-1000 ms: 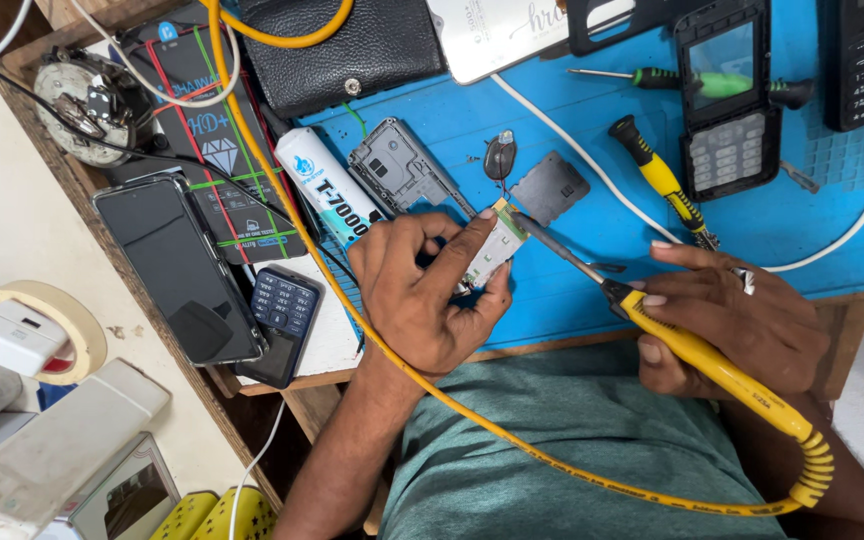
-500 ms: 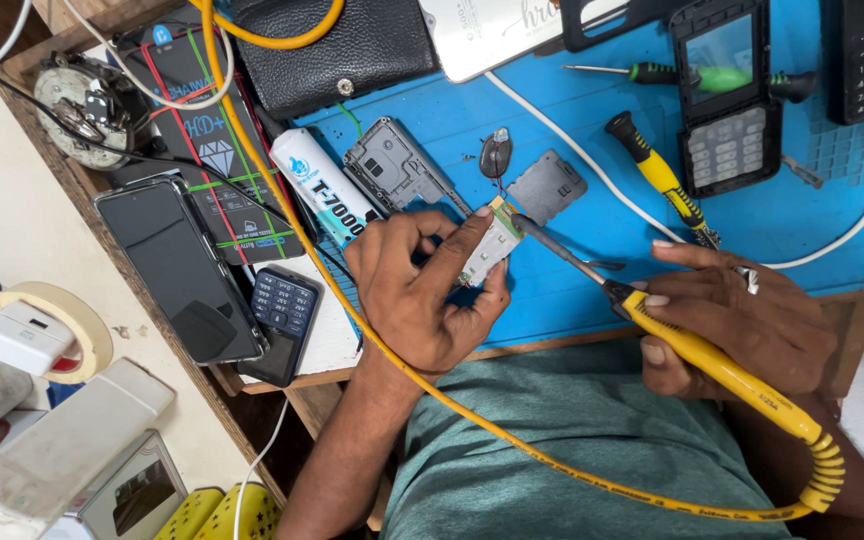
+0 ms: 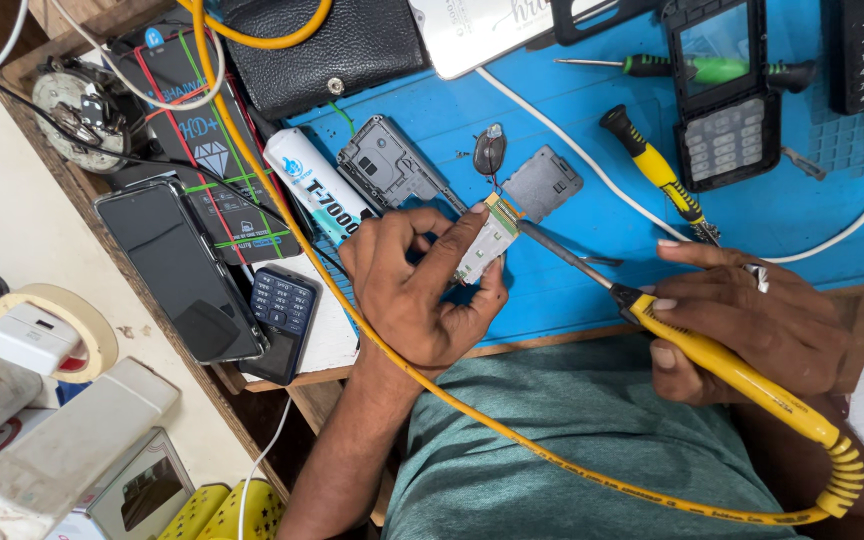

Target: The person cleans a white power adapter with a toothbrush, then uses a soldering iron to work on a small circuit board and a battery pack. The person handles the components with precision, applying heat to specific points on the circuit board.

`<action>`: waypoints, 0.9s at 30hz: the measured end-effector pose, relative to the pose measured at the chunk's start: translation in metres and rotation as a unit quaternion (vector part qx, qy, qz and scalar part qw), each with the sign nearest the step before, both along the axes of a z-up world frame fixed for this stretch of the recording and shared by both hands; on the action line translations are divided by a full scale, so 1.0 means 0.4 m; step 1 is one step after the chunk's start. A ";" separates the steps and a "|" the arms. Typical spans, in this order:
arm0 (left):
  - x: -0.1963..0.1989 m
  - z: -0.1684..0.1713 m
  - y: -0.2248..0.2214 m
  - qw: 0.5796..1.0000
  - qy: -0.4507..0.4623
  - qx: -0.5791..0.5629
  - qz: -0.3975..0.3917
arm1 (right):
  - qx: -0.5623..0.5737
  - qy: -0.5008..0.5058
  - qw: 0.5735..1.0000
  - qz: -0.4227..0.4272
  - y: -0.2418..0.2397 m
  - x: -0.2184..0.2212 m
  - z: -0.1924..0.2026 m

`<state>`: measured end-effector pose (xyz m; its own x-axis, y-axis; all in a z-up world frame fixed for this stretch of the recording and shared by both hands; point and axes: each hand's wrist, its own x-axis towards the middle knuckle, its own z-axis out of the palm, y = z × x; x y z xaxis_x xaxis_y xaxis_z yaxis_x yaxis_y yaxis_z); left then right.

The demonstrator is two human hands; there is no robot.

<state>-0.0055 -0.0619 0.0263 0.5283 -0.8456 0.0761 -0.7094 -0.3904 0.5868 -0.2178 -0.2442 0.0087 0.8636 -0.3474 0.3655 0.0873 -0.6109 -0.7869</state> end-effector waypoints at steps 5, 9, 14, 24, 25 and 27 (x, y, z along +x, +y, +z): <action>0.000 -0.003 -0.001 1.000 -0.003 -0.003 0.002 | 0.005 -0.009 1.000 0.010 0.000 -0.004 -0.008; -0.002 -0.004 -0.001 1.000 -0.009 -0.006 0.003 | 0.007 -0.017 1.000 0.016 -0.004 -0.011 -0.016; -0.001 -0.006 -0.001 1.000 -0.013 -0.001 0.000 | -0.002 -0.021 0.999 0.034 -0.013 -0.009 -0.018; 0.002 -0.005 0.005 1.000 -0.018 0.014 -0.003 | 0.009 0.071 0.997 0.021 -0.009 -0.043 0.022; 0.002 -0.002 0.006 1.000 -0.017 0.016 -0.001 | 0.008 0.067 0.998 0.018 -0.006 -0.048 0.021; 0.002 0.004 0.009 1.000 -0.016 0.021 0.003 | 0.005 0.060 0.998 0.013 0.003 -0.059 0.018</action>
